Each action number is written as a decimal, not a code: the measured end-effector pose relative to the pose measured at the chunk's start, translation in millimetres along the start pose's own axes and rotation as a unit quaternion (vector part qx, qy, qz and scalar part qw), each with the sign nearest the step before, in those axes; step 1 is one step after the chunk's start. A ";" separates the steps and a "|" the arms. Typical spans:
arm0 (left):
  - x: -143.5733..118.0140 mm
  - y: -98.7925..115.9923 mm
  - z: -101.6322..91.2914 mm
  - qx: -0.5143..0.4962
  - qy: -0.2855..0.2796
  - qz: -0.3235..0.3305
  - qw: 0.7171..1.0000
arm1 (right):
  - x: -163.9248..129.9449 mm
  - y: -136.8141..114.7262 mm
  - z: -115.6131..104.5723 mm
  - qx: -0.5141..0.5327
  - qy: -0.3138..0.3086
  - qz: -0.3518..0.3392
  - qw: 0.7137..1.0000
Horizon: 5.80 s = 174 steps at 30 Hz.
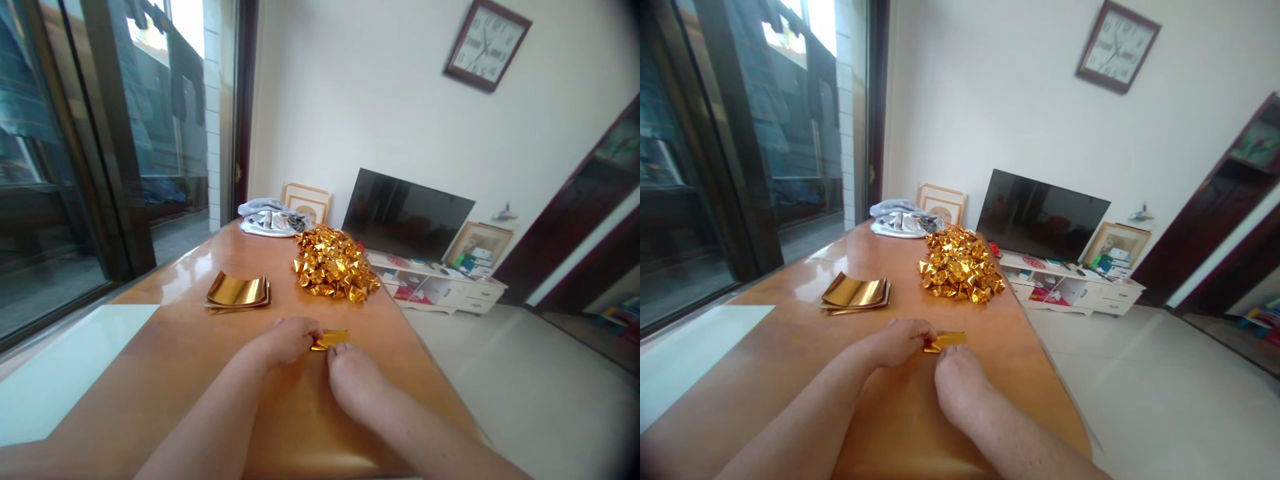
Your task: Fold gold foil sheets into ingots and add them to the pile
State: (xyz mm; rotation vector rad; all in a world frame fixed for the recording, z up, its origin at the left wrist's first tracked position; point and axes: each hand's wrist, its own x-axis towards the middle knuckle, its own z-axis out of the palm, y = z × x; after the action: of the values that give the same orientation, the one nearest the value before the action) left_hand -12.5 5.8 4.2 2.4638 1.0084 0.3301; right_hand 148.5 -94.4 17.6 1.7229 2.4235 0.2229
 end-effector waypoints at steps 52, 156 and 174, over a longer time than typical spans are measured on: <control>12.4 4.3 0.6 -0.026 0.041 -0.008 0.999 | 25.5 57.5 -23.5 0.141 0.088 0.070 0.984; -4.3 12.1 -1.4 -0.074 0.041 -0.064 0.994 | 28.3 60.8 14.6 0.245 0.088 -0.112 0.959; -1.8 11.6 2.1 -0.070 0.039 -0.087 0.993 | 37.2 67.4 19.4 0.314 0.083 -0.118 0.938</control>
State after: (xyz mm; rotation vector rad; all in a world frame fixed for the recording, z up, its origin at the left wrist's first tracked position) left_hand -6.0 -3.5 8.0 2.2345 1.1822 0.4262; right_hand 202.7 -36.7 11.4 1.6314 3.0208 -0.5138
